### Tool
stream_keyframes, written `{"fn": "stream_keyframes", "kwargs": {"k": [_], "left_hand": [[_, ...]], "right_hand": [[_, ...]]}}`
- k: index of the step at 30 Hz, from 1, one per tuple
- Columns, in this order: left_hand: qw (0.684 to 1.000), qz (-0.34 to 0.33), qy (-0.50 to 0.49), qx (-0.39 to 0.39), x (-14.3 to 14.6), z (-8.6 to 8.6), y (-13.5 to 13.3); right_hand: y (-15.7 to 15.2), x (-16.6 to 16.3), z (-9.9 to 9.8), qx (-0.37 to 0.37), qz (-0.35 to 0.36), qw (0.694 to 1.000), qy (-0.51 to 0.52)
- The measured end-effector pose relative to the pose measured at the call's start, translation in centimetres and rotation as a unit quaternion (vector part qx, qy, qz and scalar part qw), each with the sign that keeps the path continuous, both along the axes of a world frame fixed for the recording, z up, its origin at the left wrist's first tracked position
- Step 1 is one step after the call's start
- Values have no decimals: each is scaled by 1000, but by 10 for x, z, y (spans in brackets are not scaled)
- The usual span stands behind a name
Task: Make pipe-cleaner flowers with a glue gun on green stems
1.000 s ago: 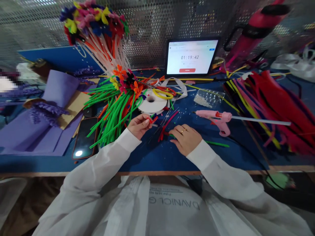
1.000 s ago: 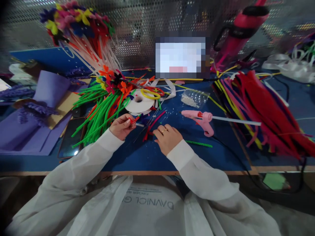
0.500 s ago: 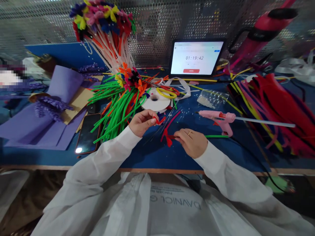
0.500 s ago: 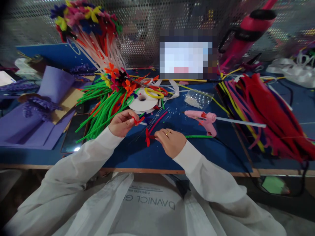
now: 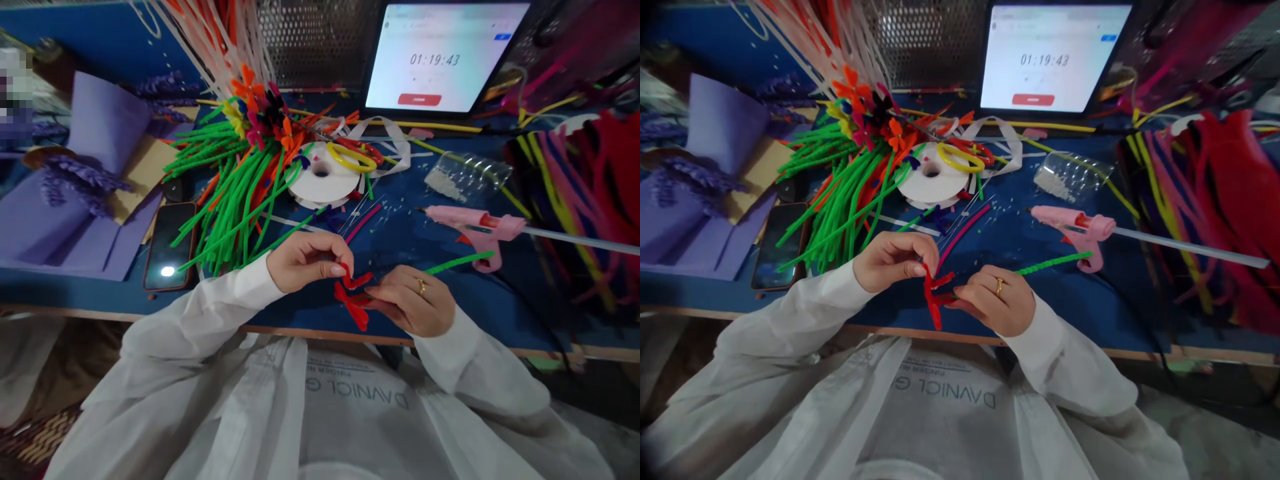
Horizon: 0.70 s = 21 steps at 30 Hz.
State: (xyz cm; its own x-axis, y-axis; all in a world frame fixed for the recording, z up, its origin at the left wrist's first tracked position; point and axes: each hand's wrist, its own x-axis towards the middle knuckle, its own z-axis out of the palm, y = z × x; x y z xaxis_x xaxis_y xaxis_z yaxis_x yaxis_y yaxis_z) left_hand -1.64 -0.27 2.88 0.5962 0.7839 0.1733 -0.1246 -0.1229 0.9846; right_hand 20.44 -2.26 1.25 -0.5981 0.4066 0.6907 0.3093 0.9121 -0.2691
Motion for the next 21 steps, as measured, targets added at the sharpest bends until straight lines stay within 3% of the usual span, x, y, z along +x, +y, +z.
{"fn": "stream_keyframes", "kwargs": {"k": [8, 15, 21], "left_hand": [[997, -25, 41, 53, 0, 12, -3], [998, -20, 53, 30, 1, 18, -3], [995, -32, 66, 61, 1, 20, -4]], "right_hand": [[-1, 1, 4, -2, -9, 1000, -17], [-2, 2, 3, -15, -8, 999, -30], [-3, 1, 3, -11, -10, 999, -31]]}}
